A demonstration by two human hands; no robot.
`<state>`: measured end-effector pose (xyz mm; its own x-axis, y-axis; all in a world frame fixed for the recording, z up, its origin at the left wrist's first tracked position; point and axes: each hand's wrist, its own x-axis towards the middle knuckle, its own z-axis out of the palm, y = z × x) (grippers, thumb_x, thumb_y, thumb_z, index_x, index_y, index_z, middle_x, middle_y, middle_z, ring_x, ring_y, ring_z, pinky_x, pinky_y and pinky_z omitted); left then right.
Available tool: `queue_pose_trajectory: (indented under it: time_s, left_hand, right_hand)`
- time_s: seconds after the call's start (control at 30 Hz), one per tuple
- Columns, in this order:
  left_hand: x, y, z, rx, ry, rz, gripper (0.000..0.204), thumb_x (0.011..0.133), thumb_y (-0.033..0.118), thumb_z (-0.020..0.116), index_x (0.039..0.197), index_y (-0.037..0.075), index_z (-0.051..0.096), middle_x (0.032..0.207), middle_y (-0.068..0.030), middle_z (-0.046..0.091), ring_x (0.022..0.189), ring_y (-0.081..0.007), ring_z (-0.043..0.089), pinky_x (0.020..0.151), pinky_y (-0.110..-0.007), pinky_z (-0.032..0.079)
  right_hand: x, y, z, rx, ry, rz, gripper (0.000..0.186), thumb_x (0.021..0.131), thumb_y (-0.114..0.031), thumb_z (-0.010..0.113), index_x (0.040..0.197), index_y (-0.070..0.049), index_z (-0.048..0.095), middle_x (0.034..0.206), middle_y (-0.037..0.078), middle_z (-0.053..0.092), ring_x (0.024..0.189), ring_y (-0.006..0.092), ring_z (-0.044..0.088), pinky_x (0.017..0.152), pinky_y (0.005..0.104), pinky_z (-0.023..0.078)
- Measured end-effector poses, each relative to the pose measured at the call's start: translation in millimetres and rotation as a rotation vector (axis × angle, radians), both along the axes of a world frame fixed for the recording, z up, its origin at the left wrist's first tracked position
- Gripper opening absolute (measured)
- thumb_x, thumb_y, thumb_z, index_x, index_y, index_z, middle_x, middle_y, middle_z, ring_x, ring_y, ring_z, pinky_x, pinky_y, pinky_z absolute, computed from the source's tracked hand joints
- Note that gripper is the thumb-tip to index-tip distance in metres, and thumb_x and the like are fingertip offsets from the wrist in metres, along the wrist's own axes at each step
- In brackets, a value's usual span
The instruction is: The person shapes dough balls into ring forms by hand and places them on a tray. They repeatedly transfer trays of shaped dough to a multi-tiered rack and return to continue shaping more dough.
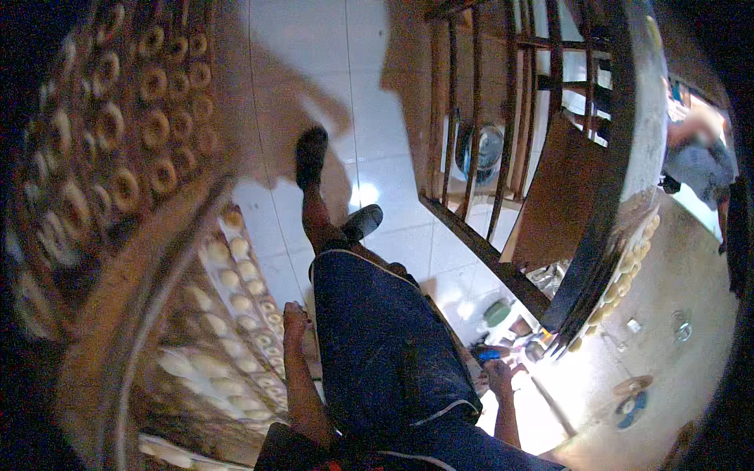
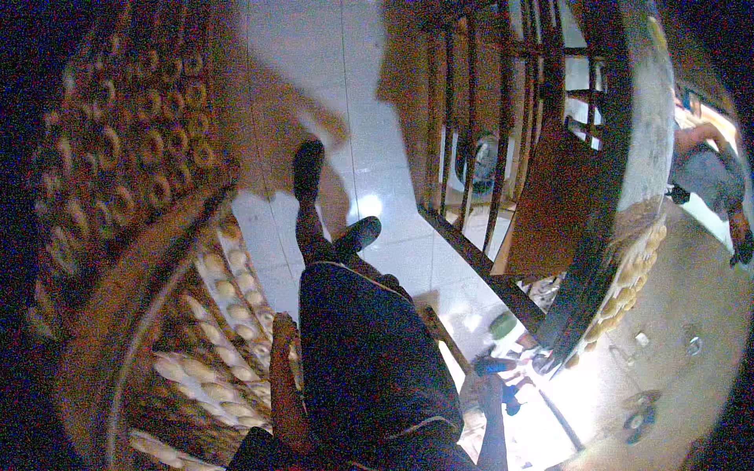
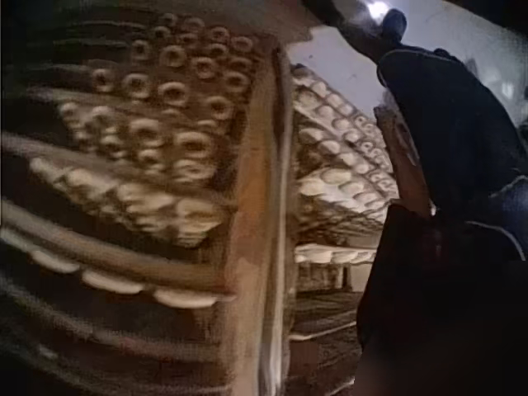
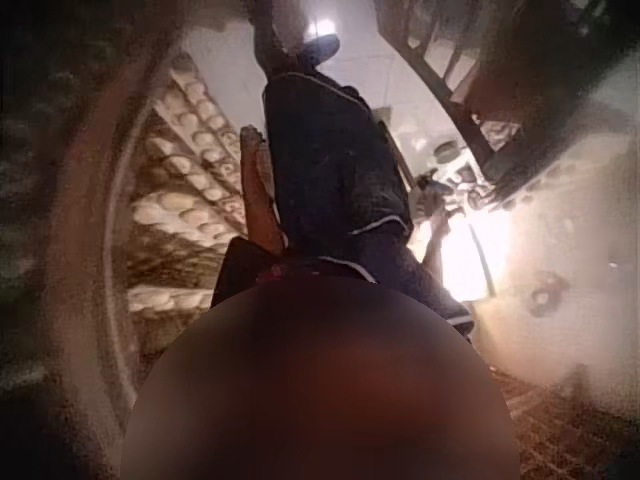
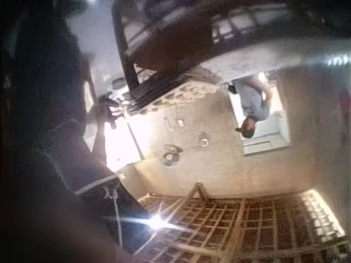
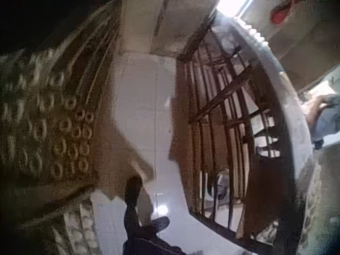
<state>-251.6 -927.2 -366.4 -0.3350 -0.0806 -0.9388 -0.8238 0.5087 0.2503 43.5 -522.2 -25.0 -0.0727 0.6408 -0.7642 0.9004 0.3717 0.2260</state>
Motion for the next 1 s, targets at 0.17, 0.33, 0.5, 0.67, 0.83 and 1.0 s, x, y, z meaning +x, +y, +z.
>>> queue_pose_trajectory:
  time_s: [0.17,0.33,0.5,0.67,0.83,1.0]
  left_hand:
    - [130,-12,1,-0.081,-0.067,0.158,0.018,0.084,0.022,0.058,0.075,0.006,0.058,0.059,-0.0058,0.055,0.052,-0.0237,0.057,0.046,-0.036,0.046]
    - [203,-5,-1,-0.071,0.027,0.148,0.019,0.084,0.023,0.059,0.075,0.006,0.059,0.06,-0.0069,0.056,0.054,-0.0246,0.058,0.049,-0.037,0.047]
    - [224,25,21,-0.011,0.119,0.031,0.021,0.084,0.024,0.059,0.075,0.005,0.059,0.062,-0.008,0.057,0.057,-0.0256,0.059,0.051,-0.038,0.047]
    - [197,47,63,0.018,0.182,-0.164,0.022,0.084,0.025,0.06,0.075,0.005,0.06,0.064,-0.0092,0.058,0.06,-0.0266,0.06,0.053,-0.039,0.048]
    - [125,50,105,0.013,0.272,-0.332,0.024,0.084,0.026,0.06,0.075,0.004,0.061,0.066,-0.0103,0.059,0.062,-0.0276,0.061,0.056,-0.04,0.048]
    - [61,67,147,0.018,0.388,-0.415,0.025,0.084,0.027,0.06,0.075,0.004,0.061,0.067,-0.0114,0.061,0.065,-0.0286,0.062,0.058,-0.041,0.049]
  right_hand:
    - [49,42,-37,-0.007,0.401,-0.51,0.035,0.093,-0.033,0.064,0.086,0.001,0.065,0.071,0.008,0.066,0.063,0.0143,0.064,0.057,0.0291,0.052]
    - [127,36,-71,-0.018,0.579,-0.526,0.021,0.087,-0.023,0.065,0.082,-0.002,0.066,0.072,0.008,0.066,0.066,0.0162,0.063,0.06,0.031,0.051]
    - [236,22,-82,0.218,0.799,-0.366,0.024,0.085,-0.024,0.069,0.087,-0.001,0.064,0.077,0.01,0.065,0.065,0.0166,0.062,0.056,0.0315,0.048]
    - [318,9,-127,0.348,0.63,-0.691,0.027,0.075,-0.001,0.067,0.101,-0.002,0.058,0.083,0.007,0.062,0.064,0.0163,0.058,0.055,0.0279,0.049]
    - [303,-24,-170,0.118,1.557,-1.877,0.028,0.096,-0.031,0.054,0.105,-0.005,0.056,0.092,0.007,0.062,0.074,0.0218,0.061,0.055,0.0374,0.053]
    - [242,-7,-180,0.454,1.281,-1.103,0.018,0.091,-0.018,0.056,0.103,-0.004,0.058,0.094,0.008,0.063,0.069,0.0205,0.063,0.055,0.0385,0.053]
